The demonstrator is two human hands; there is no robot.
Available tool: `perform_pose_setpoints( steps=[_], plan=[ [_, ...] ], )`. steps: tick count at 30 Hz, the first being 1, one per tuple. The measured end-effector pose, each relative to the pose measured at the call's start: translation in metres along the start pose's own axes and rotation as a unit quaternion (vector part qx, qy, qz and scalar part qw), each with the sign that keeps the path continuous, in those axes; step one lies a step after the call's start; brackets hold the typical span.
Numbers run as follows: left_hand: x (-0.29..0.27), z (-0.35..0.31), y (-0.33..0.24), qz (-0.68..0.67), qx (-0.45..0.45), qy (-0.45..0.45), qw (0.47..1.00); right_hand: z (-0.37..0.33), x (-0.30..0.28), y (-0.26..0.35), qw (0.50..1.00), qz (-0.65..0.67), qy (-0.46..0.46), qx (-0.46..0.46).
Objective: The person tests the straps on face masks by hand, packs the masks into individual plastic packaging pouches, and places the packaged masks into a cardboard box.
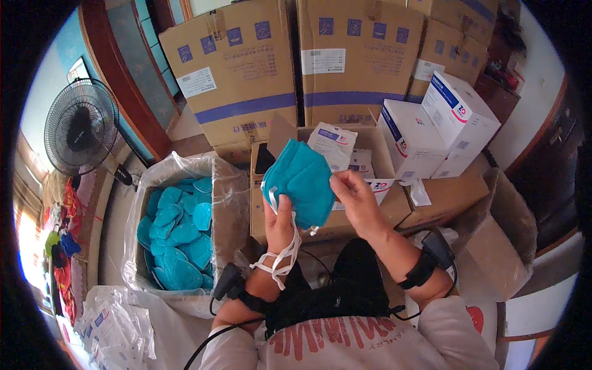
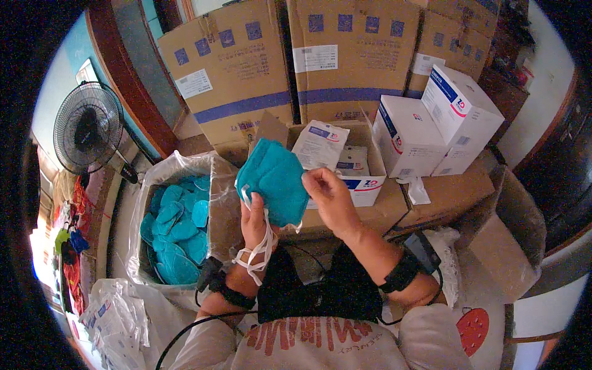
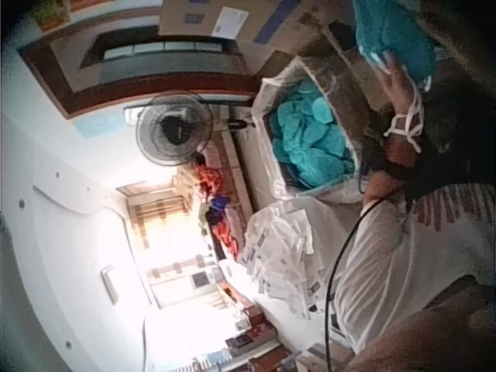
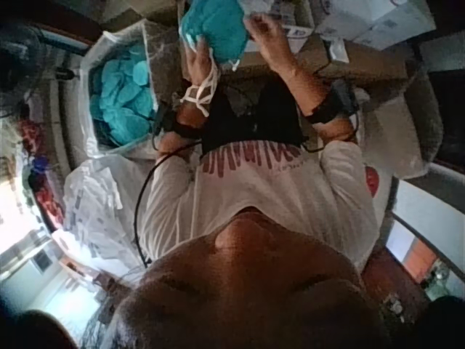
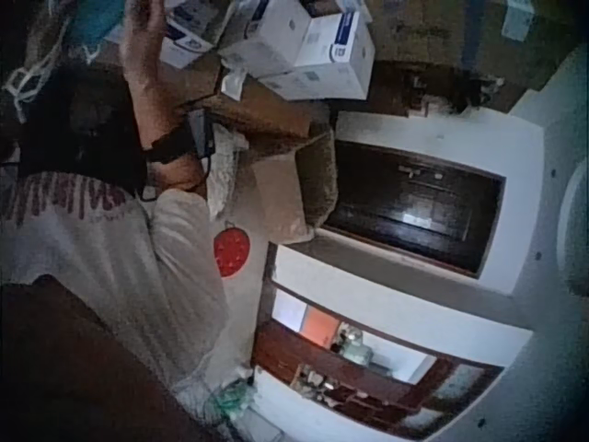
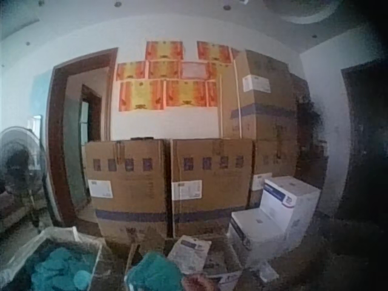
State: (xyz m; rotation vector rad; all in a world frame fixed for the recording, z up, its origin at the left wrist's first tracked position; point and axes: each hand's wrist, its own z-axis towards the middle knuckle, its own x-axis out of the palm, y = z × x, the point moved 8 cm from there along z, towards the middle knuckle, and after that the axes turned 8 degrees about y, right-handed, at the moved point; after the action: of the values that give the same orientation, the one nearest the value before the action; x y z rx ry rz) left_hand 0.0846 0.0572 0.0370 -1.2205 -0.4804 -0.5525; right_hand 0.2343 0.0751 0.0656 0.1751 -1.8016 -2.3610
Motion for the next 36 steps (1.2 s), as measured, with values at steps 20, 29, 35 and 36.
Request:
perform_pose_setpoints(
  steps=[20,29,35,36],
  plan=[
    [0.009,0.020,-0.041,0.285,0.028,0.173,0.942,-0.002,-0.026,0.021,0.979,-0.184,-0.012,-0.082],
    [0.038,0.025,-0.037,0.419,-0.063,0.202,0.883,-0.018,-0.008,0.049,0.942,-0.285,0.053,-0.167],
    [0.045,0.026,-0.052,0.510,0.062,0.191,0.836,-0.015,-0.009,0.042,0.949,-0.275,0.066,-0.139],
    [0.060,0.021,-0.061,0.613,0.165,0.205,0.745,-0.014,-0.003,0.042,0.932,-0.321,0.092,-0.140]
  ],
)
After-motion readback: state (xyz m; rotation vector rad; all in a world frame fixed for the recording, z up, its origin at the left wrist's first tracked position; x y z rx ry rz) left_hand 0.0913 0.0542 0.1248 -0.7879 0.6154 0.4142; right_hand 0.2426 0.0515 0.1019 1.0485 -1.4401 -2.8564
